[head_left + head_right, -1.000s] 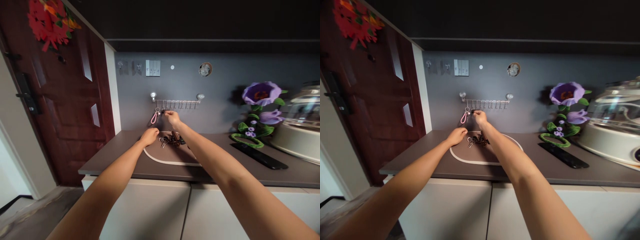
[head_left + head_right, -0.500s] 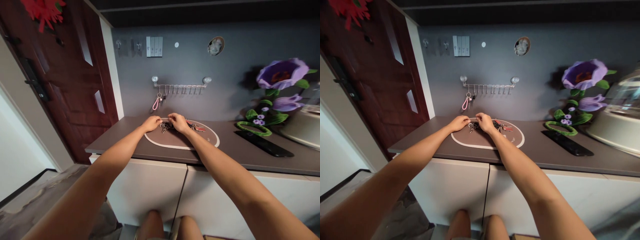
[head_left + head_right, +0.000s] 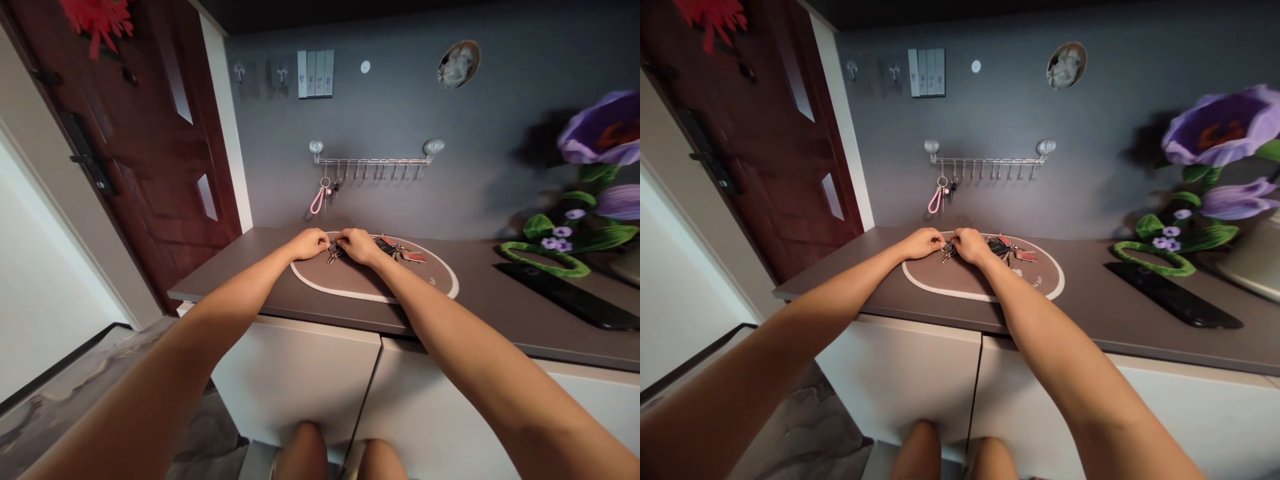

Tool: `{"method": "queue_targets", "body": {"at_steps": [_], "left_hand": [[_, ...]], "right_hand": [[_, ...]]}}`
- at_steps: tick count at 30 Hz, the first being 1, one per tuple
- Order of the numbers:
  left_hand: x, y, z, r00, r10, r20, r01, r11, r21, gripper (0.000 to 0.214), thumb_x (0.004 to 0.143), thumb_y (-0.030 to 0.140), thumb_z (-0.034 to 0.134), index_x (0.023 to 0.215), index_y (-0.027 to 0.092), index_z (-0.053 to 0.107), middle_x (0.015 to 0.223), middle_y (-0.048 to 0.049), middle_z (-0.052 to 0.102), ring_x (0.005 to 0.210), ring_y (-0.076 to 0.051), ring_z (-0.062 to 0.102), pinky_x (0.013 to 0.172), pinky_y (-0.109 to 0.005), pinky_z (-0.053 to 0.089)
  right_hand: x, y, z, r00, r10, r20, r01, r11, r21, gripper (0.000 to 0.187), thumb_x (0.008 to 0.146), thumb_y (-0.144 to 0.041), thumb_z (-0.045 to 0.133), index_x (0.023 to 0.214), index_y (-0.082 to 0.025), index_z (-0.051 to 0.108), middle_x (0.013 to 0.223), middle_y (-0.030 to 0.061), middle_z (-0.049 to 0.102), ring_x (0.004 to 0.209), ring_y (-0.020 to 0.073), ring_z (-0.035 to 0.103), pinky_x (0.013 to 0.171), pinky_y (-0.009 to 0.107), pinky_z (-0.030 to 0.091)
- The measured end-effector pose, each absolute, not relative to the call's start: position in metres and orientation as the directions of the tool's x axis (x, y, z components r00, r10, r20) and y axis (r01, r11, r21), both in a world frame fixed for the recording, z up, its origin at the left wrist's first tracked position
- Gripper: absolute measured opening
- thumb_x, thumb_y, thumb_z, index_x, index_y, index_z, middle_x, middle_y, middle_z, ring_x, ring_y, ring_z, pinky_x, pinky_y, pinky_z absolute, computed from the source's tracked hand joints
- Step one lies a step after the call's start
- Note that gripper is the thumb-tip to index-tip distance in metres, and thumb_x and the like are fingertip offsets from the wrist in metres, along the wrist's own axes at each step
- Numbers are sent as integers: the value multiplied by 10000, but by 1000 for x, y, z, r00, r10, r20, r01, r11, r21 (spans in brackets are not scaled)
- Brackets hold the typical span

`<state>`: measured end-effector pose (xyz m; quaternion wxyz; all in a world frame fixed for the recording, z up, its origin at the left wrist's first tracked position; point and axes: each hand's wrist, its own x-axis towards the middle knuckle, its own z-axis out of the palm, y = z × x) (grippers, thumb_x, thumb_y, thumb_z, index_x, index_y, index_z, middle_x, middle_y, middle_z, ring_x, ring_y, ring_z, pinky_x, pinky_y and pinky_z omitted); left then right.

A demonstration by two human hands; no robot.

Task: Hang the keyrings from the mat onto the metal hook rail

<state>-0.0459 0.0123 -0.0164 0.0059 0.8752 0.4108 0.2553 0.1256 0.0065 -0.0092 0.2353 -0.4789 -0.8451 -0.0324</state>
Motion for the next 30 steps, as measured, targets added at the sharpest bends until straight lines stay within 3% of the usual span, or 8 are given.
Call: {"method": "queue_targets", "body": {"at_steps": [16,25,30], "left_hand": [[-50,12,-7,491,638,592,656,-719,231,169,781,223,462,750,152,612,777,-31,607,766,-141,525,724,-259,402],[-48,12,-8,387,729,564,498,-680,538,166,775,267,475,779,130,570,729,-10,599,663,-108,539,652,-238,432],[-45,14,-10,356,775,521,320,-625,711,165,773,279,492,798,121,532,742,-15,585,659,-90,549,652,-239,459]], "right_hand": [[126,3,-6,-438,790,430,824,544,-160,222,807,-211,461,904,-170,656,914,73,669,828,163,593,705,210,378],[126,-2,-2,-429,764,481,788,577,-214,203,792,-220,490,899,-174,655,898,60,668,803,146,586,716,212,384],[125,-3,0,-399,739,543,730,614,-299,186,777,-234,505,865,-177,659,860,44,668,763,137,578,717,225,392]]}}
